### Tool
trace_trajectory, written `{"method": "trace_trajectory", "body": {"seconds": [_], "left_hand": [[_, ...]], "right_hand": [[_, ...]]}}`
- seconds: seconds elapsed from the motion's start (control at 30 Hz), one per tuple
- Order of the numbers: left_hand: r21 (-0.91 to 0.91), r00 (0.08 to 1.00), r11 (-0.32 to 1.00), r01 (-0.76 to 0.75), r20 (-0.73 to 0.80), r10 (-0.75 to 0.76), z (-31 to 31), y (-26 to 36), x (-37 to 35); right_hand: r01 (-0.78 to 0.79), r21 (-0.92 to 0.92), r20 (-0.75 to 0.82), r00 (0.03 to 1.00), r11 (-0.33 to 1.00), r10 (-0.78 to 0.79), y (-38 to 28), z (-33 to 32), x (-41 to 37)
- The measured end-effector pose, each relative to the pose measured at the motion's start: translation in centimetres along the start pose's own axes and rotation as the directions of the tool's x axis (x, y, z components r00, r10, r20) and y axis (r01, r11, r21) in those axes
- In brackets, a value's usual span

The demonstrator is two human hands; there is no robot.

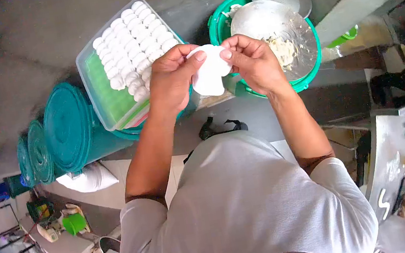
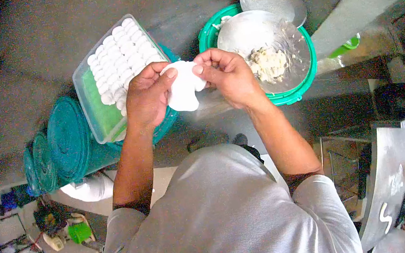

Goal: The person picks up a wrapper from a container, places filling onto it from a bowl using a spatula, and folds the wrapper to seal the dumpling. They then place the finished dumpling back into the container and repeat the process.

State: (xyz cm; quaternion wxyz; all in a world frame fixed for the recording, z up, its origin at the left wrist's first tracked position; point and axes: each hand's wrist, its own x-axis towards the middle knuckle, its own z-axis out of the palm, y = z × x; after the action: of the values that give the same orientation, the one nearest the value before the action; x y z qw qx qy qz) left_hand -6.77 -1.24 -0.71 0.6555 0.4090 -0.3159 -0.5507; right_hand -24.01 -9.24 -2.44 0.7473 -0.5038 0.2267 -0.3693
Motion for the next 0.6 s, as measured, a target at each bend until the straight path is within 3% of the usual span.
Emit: {"method": "trace_trajectory", "body": {"seconds": [0.07,0.1,0.17,0.2,0.3,0.37,0.43,0.5,0.53,0.57,0.6], "left_hand": [[0.241,0.994,0.965,-0.103,0.002,0.106,-0.3,-0.3,0.0],[0.231,0.995,0.968,-0.096,0.018,0.095,0.0,0.0,0.0],[0.204,0.989,0.972,-0.119,0.113,0.097,1.2,0.9,-0.2],[0.193,0.987,0.975,-0.105,0.138,0.079,1.8,1.0,-0.3],[0.066,0.964,0.998,-0.008,0.267,-0.01,2.9,0.4,0.1],[0.16,0.949,0.985,-0.067,0.315,0.013,2.9,-1.0,0.7],[0.213,0.94,0.975,-0.067,0.34,-0.009,2.7,-2.1,1.0],[0.348,0.951,0.935,-0.07,0.305,-0.043,2.7,-3.0,1.0],[0.409,0.953,0.912,0.035,0.262,-0.154,2.9,-2.8,0.8],[0.409,0.948,0.912,0.042,0.271,-0.165,2.9,-3.3,0.8],[0.575,0.957,0.816,-0.057,0.265,-0.119,2.8,-4.0,0.9]], "right_hand": [[-0.029,0.159,-0.023,0.999,0.987,0.033,1.1,-0.2,-0.6],[-0.023,0.152,-0.045,0.999,0.988,0.031,1.3,0.0,-0.8],[0.017,0.378,0.078,0.996,0.926,-0.05,1.8,0.5,-1.6],[0.033,0.371,0.046,0.997,0.928,-0.054,2.2,0.9,-2.0],[-0.075,0.725,0.299,0.93,0.684,-0.215,4.1,1.7,-3.1],[-0.045,0.771,0.221,0.955,0.636,-0.2,6.1,0.5,-4.3],[0.087,0.745,-0.02,0.994,0.661,-0.107,6.1,0.3,-5.5],[0.085,0.744,-0.084,0.996,0.662,-0.033,5.1,-0.2,-6.2],[0.089,0.701,-0.166,0.985,0.707,0.04,4.4,-0.4,-7.1],[0.085,0.655,-0.246,0.963,0.751,0.106,4.0,-0.8,-8.1],[0.081,0.638,-0.287,0.948,0.766,0.139,3.8,-1.7,-9.1]]}}
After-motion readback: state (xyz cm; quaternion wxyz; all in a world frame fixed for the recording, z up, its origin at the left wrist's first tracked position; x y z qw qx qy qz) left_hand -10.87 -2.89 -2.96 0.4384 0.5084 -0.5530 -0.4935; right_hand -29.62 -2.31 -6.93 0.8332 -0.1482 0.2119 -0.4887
